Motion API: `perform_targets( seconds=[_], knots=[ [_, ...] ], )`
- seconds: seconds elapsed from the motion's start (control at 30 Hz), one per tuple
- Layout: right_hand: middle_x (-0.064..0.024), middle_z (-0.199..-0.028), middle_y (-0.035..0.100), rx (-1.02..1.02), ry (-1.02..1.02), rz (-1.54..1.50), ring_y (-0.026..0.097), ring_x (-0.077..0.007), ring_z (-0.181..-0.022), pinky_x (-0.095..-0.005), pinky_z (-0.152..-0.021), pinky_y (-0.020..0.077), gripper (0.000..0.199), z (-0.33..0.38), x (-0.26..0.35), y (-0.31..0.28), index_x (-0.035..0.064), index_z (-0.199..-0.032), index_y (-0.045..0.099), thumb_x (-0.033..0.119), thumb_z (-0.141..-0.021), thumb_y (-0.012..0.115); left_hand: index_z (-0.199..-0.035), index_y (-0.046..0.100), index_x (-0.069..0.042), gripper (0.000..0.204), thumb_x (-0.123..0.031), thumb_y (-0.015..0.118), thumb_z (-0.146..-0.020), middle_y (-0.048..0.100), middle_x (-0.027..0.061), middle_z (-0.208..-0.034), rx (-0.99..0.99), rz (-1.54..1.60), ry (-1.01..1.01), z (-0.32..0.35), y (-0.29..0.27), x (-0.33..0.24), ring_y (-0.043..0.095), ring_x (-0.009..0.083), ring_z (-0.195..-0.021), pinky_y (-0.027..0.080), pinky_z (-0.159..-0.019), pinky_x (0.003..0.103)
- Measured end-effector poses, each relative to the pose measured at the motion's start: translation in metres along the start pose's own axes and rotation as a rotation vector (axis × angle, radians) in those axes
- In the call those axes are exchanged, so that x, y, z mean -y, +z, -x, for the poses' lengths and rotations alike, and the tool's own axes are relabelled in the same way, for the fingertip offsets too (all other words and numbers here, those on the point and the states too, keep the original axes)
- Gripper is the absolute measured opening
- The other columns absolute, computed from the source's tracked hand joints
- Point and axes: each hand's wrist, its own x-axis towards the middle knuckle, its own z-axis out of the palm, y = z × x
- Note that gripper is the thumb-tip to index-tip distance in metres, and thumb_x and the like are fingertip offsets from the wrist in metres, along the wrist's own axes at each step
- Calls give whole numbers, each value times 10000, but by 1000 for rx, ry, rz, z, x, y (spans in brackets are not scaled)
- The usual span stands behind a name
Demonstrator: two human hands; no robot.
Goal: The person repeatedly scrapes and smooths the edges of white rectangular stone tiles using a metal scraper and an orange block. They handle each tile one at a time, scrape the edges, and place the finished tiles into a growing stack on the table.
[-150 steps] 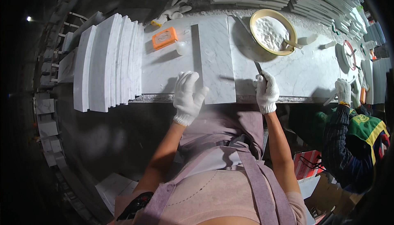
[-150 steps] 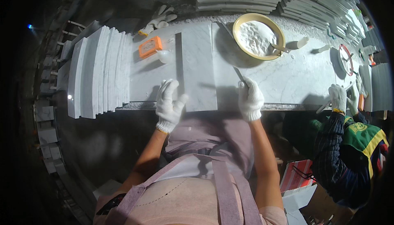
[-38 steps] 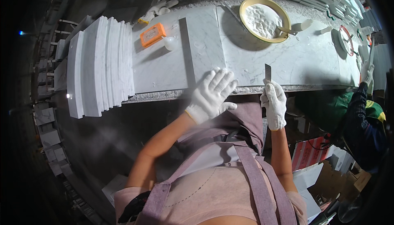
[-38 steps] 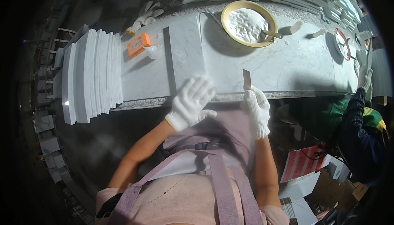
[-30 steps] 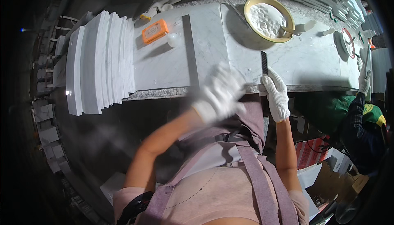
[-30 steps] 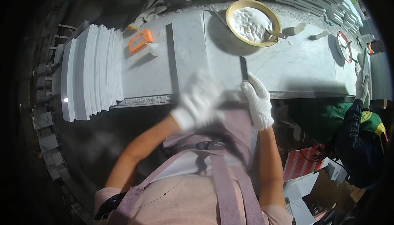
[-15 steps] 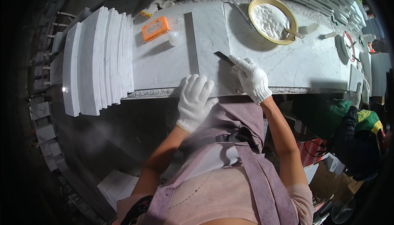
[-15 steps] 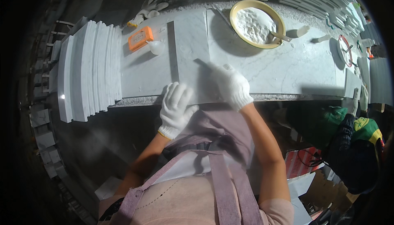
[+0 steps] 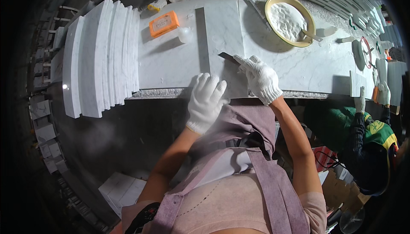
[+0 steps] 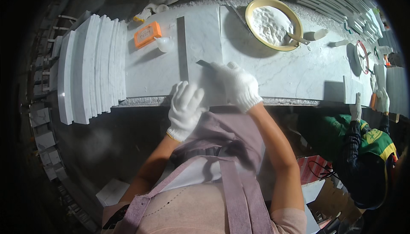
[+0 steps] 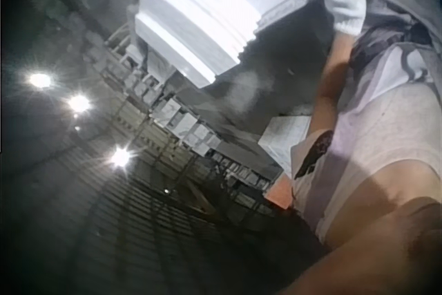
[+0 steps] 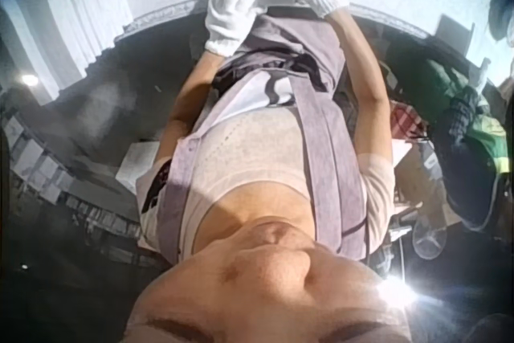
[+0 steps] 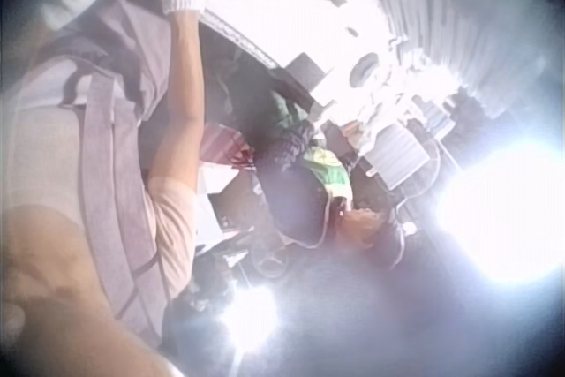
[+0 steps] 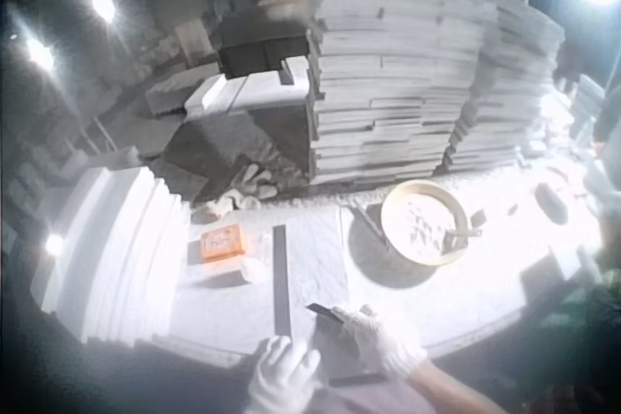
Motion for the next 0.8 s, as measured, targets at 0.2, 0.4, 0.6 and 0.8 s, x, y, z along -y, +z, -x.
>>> perform_targets(
  seconds=[0.2,0.4,0.6,0.8],
  knots=[
    [-92,-996,716,-37,-61,87,737,-327,-867,-410,-719,585,483,-7,-5,7,233,-1447,665,103,-992,570,-1258,708,-76,597,-287,864,-722,589,153,-1396,-6,32,7,0,0,3,568,437,-1301,462,-1152,582],
    [-83,-974,710,-7,-62,121,732,-323,-854,-413,-719,587,483,-7,-6,10,231,-1447,665,112,-986,580,-1242,714,-82,621,-261,887,-672,597,148,-1385,6,46,-1,-3,-2,2,572,427,-1299,460,-1158,581],
    [-90,-970,703,-7,-128,107,731,-326,-842,-418,-701,584,486,-6,-8,6,225,-1453,663,117,-986,585,-1232,712,-71,629,-250,887,-656,597,148,-1373,5,76,8,-6,-5,3,576,432,-1288,463,-1154,584],
    [-92,-972,707,-8,-113,42,728,-333,-829,-424,-700,582,484,-2,-11,8,221,-1443,672,112,-977,595,-1224,712,-67,626,-235,885,-646,598,155,-1361,-5,57,12,-6,-6,1,578,446,-1270,461,-1153,590]
  ],
)
